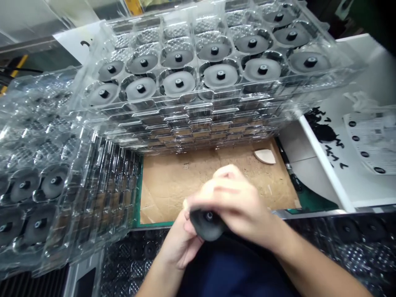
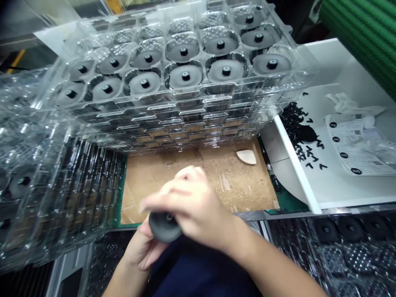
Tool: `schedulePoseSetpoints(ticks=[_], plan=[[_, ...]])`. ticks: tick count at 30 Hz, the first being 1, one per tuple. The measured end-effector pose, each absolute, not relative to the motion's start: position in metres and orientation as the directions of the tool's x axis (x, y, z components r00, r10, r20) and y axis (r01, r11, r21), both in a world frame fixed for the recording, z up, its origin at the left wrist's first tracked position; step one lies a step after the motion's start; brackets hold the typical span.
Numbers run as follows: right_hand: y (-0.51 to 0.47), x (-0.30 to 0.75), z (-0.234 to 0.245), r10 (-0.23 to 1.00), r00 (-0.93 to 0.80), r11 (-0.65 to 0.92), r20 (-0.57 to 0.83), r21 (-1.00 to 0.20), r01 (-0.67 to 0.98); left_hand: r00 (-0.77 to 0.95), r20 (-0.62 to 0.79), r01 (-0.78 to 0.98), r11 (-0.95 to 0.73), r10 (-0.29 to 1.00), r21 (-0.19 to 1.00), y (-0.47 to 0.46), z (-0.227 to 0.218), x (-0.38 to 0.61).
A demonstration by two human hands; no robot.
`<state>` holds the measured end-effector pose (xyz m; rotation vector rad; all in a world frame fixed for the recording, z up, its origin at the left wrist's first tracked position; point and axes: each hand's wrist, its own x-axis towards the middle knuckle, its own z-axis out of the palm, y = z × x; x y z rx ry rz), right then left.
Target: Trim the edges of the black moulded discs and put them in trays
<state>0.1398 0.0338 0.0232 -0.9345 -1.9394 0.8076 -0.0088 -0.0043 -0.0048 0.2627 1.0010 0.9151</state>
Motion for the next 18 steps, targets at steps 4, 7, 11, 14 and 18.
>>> schedulePoseSetpoints(ticks=[4, 7, 11, 14, 18], plan=[[0.039, 0.162, -0.016, 0.964, -0.186, -0.076, -0.191, -0.866, 0.495, 0.414, -0.539, -0.563, 0.672, 0.733, 0.481, -0.003, -0.007, -0.020], [0.024, 0.171, -0.054, 0.942, -0.165, -0.151, -0.293, -0.807, 0.570, 0.399, -0.533, -0.593, 0.654, 0.746, 0.470, -0.003, -0.009, -0.025], [-0.011, 0.165, -0.087, 0.960, -0.086, -0.151, -0.266, -0.751, 0.642, 0.328, -0.578, -0.603, 0.637, 0.747, 0.480, -0.001, -0.015, -0.023], [-0.031, 0.159, -0.095, 0.966, -0.062, -0.143, -0.249, -0.723, 0.676, 0.254, -0.600, -0.628, 0.601, 0.758, 0.494, 0.001, -0.022, -0.020], [-0.036, 0.160, -0.102, 0.975, -0.011, -0.149, -0.223, -0.685, 0.713, 0.182, -0.608, -0.660, 0.554, 0.772, 0.507, 0.001, -0.027, -0.016]])
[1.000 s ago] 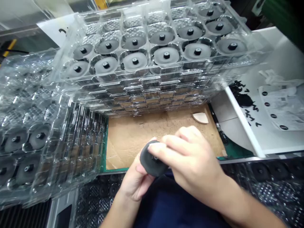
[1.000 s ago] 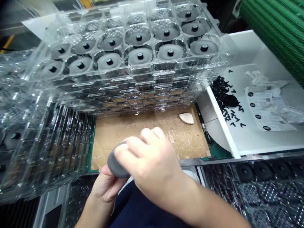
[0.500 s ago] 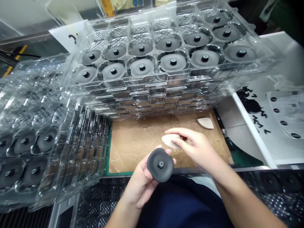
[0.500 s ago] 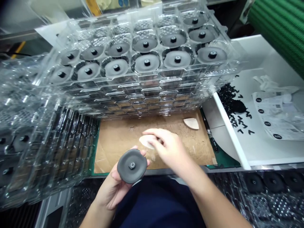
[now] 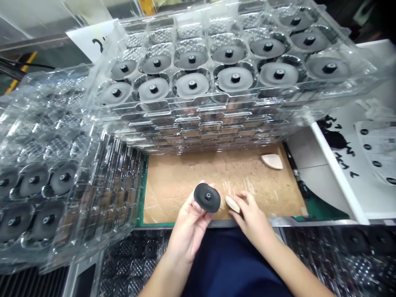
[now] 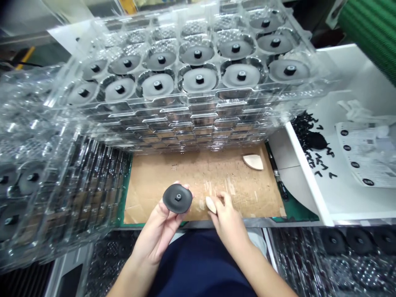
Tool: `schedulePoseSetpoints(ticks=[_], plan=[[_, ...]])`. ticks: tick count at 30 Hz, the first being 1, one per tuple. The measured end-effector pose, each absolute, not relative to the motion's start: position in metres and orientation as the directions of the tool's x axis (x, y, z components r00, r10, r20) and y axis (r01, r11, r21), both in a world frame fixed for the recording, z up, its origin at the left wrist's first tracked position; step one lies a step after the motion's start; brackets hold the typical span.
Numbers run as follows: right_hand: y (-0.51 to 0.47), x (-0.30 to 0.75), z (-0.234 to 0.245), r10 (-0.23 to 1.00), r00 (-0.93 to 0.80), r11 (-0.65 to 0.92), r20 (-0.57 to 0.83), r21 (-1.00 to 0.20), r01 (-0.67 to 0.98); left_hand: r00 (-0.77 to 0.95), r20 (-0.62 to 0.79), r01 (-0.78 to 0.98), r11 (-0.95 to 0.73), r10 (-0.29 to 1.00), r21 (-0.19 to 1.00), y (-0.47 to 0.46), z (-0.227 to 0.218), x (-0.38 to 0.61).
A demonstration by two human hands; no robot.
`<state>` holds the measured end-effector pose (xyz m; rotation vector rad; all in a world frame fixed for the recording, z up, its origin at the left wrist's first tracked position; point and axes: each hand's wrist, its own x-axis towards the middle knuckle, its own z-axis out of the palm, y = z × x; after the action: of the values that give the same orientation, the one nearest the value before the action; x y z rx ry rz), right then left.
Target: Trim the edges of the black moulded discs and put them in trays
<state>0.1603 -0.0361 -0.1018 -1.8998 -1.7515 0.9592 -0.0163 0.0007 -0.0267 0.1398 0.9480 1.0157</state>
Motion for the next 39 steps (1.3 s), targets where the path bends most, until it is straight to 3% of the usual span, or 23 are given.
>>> schedulePoseSetpoints(ticks=[4, 7, 9, 10, 11, 13, 16, 21, 25, 30, 34, 37, 39], plan=[[-0.016, 0.169, -0.097, 0.984, 0.020, -0.139, -0.176, -0.702, 0.698, 0.186, -0.615, -0.663, 0.560, 0.766, 0.497, -0.001, -0.024, -0.014], [0.001, 0.164, -0.062, 0.992, 0.018, -0.107, -0.124, -0.760, 0.641, 0.193, -0.594, -0.659, 0.551, 0.781, 0.511, -0.003, -0.021, -0.012], [0.006, 0.153, -0.029, 0.999, 0.007, -0.035, -0.038, -0.808, 0.588, 0.199, -0.560, -0.658, 0.533, 0.805, 0.532, -0.004, -0.020, -0.009], [0.007, 0.146, -0.012, 0.997, 0.015, 0.060, 0.079, -0.848, 0.527, 0.210, -0.539, -0.655, 0.527, 0.815, 0.542, -0.005, -0.019, -0.008], [0.007, 0.139, 0.003, 0.983, -0.037, 0.174, 0.179, -0.849, 0.499, 0.228, -0.522, -0.646, 0.529, 0.822, 0.550, -0.006, -0.018, -0.007], [0.007, 0.128, 0.025, 0.952, -0.173, 0.304, 0.252, -0.842, 0.446, 0.246, -0.504, -0.627, 0.532, 0.828, 0.568, -0.007, -0.016, -0.008], [0.010, 0.123, 0.035, 0.911, -0.387, 0.309, 0.140, -0.854, 0.419, 0.202, -0.525, -0.620, 0.522, 0.827, 0.585, -0.007, -0.013, -0.010], [0.013, 0.122, 0.033, 0.911, -0.238, 0.411, 0.336, -0.780, 0.472, 0.172, -0.515, -0.615, 0.500, 0.840, 0.609, -0.006, -0.005, -0.012], [0.009, 0.122, 0.038, 0.885, -0.392, 0.405, 0.253, -0.833, 0.377, 0.167, -0.559, -0.603, 0.533, 0.812, 0.594, -0.006, 0.002, -0.013], [0.009, 0.119, 0.038, 0.896, -0.209, 0.443, 0.392, -0.755, 0.483, 0.259, -0.474, -0.596, 0.525, 0.842, 0.607, -0.006, 0.004, -0.009], [-0.009, 0.141, 0.045, 0.901, -0.367, 0.376, 0.231, -0.839, 0.394, 0.334, -0.492, -0.606, 0.583, 0.804, 0.541, -0.003, 0.011, -0.011], [-0.022, 0.163, 0.057, 0.935, -0.333, 0.297, 0.121, -0.779, 0.552, 0.407, -0.471, -0.605, 0.617, 0.782, 0.503, -0.001, 0.017, -0.005], [-0.022, 0.169, 0.064, 0.950, -0.275, 0.302, 0.151, -0.679, 0.670, 0.427, -0.447, -0.607, 0.615, 0.786, 0.502, 0.000, 0.019, 0.001]])
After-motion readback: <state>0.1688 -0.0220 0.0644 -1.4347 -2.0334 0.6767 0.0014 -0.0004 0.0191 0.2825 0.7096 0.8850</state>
